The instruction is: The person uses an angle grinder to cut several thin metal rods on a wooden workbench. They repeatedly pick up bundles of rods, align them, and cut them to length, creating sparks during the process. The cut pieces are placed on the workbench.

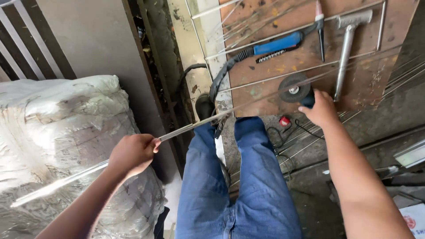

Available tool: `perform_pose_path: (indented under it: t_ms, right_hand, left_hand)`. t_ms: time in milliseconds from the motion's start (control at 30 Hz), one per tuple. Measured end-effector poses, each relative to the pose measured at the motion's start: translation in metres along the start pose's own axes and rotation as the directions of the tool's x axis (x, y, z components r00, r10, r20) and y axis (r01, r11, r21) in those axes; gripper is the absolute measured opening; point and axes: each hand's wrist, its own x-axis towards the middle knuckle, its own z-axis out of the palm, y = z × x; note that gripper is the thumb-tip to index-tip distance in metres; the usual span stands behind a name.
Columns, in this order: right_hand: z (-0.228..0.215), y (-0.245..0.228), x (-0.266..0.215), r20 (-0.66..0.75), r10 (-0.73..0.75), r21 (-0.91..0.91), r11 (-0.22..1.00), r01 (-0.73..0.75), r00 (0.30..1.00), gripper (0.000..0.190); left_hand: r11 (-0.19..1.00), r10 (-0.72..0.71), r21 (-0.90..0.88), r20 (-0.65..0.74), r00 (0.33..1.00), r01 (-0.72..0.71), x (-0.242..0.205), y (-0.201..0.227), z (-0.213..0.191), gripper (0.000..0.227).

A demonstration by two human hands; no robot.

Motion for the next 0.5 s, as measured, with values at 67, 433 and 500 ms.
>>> perform_pose_path:
  t_ms: [67, 433, 500]
  right_hand:
    - [0.036, 0.030, 0.017, -0.063, -0.002, 0.008, 1.000, 0.002, 0.998, 0.080]
    - [0.086, -0.010, -0.046, 0.150, 0.328, 0.267, 0.895, -0.357, 0.933, 0.077]
    - [0.110, -0.028, -0.082, 0.209, 0.472, 0.576, 0.649, -0.498, 0.857, 0.068]
  left_hand:
    - [1.000, -0.012, 0.018, -0.002, 1.000, 0.012, -0.001, 0.001, -0.002, 0.038]
    - [0.990, 0.126, 0.072, -0.062, 0.990, -0.122, 0.054, -0.020, -0.007, 0.037]
    - [0.972, 0.207, 0.133, -0.077, 0.975, -0.196, 0.072, -0.027, -0.013, 0.030]
